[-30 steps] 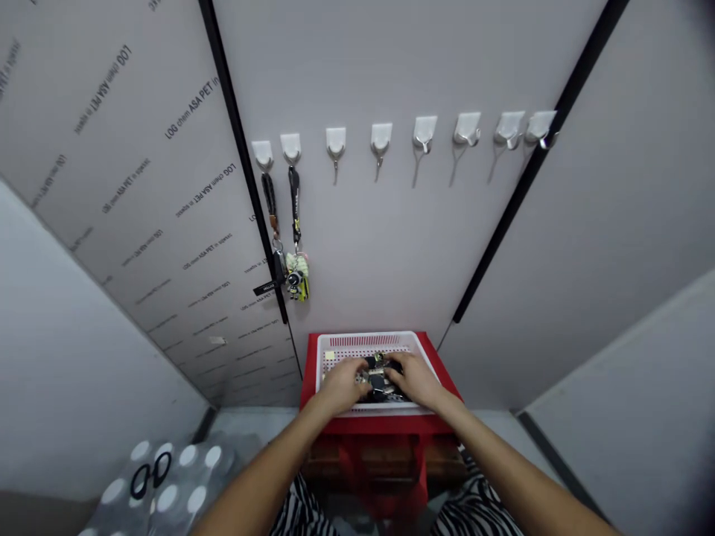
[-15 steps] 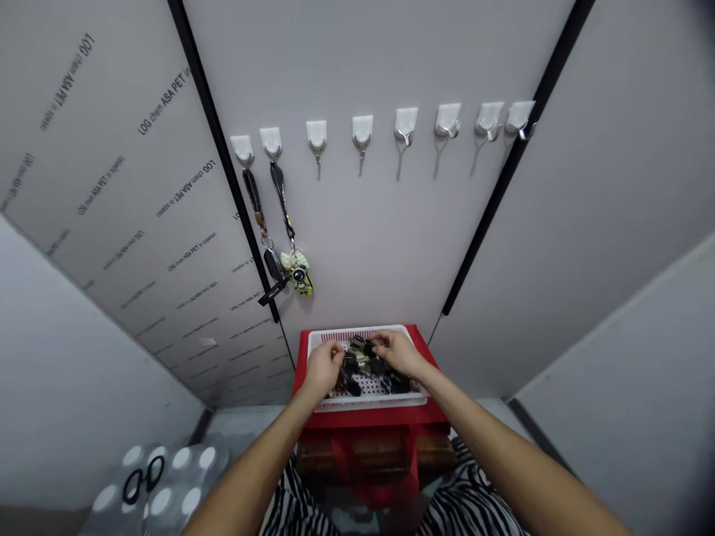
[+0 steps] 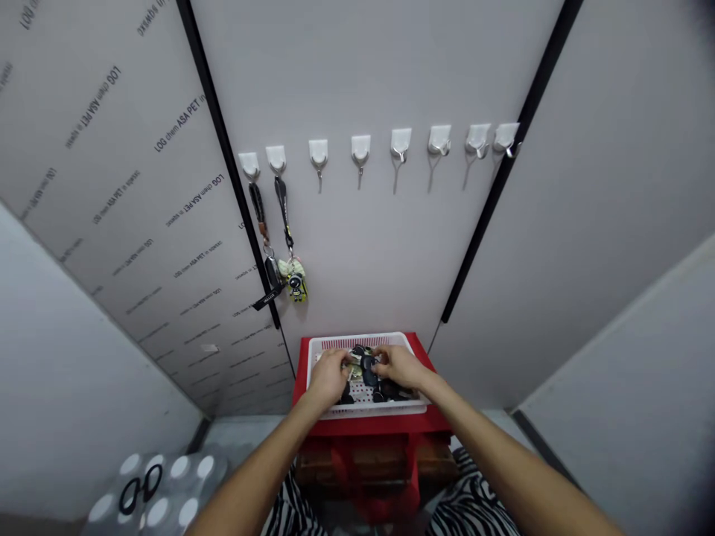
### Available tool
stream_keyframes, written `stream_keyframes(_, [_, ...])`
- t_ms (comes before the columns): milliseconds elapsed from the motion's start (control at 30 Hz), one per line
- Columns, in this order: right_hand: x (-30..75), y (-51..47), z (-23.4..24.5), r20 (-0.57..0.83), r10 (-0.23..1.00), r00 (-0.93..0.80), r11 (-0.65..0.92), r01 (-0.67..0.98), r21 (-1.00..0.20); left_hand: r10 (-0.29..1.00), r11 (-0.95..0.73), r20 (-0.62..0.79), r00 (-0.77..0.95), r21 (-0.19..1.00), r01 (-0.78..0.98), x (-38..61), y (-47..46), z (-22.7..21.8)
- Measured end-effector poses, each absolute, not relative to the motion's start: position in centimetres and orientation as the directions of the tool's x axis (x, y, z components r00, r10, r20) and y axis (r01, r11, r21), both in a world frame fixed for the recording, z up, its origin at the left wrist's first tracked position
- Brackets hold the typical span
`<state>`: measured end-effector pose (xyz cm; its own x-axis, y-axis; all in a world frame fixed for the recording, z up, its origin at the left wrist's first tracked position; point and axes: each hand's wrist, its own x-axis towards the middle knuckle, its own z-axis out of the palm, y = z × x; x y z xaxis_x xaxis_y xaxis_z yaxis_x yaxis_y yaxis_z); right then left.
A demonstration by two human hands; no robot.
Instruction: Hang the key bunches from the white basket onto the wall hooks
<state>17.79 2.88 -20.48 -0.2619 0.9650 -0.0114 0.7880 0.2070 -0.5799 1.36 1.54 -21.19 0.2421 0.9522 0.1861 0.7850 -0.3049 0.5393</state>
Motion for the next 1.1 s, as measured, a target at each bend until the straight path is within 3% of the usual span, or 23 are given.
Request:
stream_keyframes(133, [16.1,2.7,-20.8,0.084,0.964,-0.251,0.261,0.854,-0.451,0.946,-0.323,0.160,0.281,0.496,0.806,2.1,1.9,-21.7])
stream_keyframes(300, [16.5,2.9,-20.1,-0.057,0.935,-0.349,0.293,0.855,-0.429,0.972,-0.209,0.019,0.235,0.528,0.823,1.9,3.0,-22.3])
stream_keyframes(433, [17.6,2.9,-19.1,-0.243,0.919,-0.309,0.210,0.909,-0.360,0.984,-0.095,-0.078,0.160,0.530,0.843,2.0,3.6,-22.1])
stream_keyframes(567, [16.5,2.9,-19.1,-0.095,0.979,-0.182,0.151,0.951,-0.269,0.988,-0.085,-0.070,0.134,0.477,0.875,3.0,3.6,-21.8])
stream_keyframes(733, [14.7,3.1,-20.8,0.045,0.995,-0.087,0.096,0.947,-0.308,0.993,-0.090,-0.018,0.116,0.517,0.851,3.8,3.5,-22.4])
stream_keyframes(867, [14.2,3.2,-21.2,0.069,0.996,-0.052,0.071,0.948,-0.311,0.986,-0.114,-0.035,0.163,0.571,0.813,3.5,3.4,-22.8])
stream_keyframes(1100, [13.9,2.7,-21.0,0.065,0.994,-0.092,0.106,0.958,-0.267,0.983,-0.152,-0.011,0.184,0.515,0.844,3.4,2.5,-22.3])
